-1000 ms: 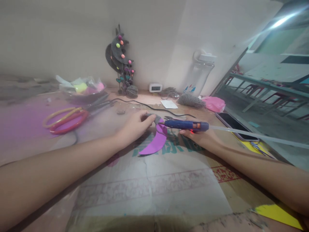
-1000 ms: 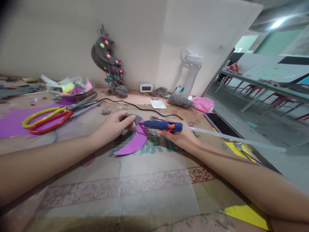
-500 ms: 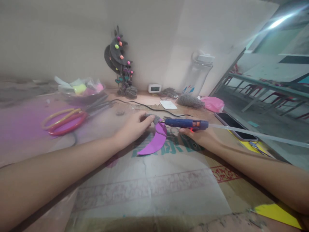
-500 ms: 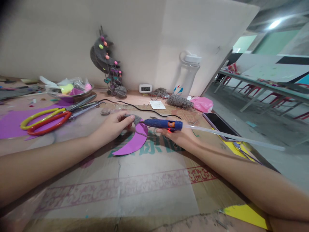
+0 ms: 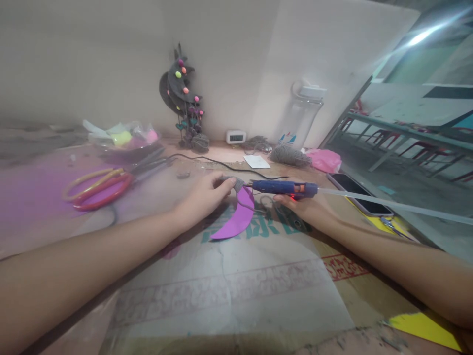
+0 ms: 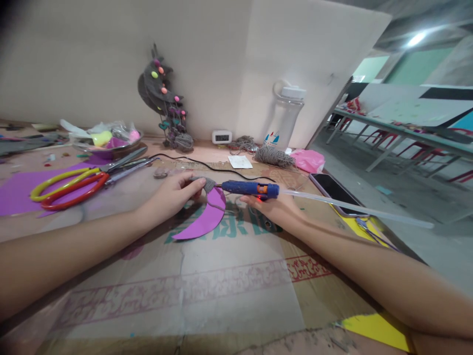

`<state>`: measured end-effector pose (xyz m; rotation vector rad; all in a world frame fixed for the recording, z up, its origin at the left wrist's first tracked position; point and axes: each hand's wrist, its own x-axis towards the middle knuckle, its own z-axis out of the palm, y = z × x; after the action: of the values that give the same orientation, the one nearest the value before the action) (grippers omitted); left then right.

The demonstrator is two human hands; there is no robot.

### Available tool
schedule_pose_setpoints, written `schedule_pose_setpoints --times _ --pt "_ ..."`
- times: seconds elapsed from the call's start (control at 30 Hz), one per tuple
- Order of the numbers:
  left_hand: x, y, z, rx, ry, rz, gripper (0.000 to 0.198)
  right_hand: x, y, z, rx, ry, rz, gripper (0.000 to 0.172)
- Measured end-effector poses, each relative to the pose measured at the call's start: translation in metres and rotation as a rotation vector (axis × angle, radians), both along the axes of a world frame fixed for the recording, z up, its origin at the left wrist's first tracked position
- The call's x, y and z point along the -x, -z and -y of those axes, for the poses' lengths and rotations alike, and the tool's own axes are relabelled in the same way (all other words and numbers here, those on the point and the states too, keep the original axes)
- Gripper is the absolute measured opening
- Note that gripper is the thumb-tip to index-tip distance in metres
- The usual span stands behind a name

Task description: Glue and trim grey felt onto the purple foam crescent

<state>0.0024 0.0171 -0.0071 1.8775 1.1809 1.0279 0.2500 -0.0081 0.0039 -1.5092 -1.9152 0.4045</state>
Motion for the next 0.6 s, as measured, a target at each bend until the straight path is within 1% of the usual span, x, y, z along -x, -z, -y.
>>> schedule_pose_setpoints --times 0.13,0.27,0.5,0.6 --pt "0.001 0.001 -0.001 -0.028 0.001 -0.014 0.031 0.002 -0.001 0.0 -0.02 0.0 -0.027 0.03" --pt "0.002 0.004 -0.003 -0.033 -0.001 -0.026 0.031 0.004 -0.001 -0.001 -0.019 -0.004 -0.044 0.031" --pt "0.0 0.003 0.0 -0.04 -0.001 -0.011 0.031 -0.003 0.007 -0.01 -0.048 0.015 -0.088 0.033" --pt "0.0 0.002 0.002 -0.006 0.009 0.005 0.031 -0.006 0.002 -0.011 -0.081 0.019 -0.099 0.034"
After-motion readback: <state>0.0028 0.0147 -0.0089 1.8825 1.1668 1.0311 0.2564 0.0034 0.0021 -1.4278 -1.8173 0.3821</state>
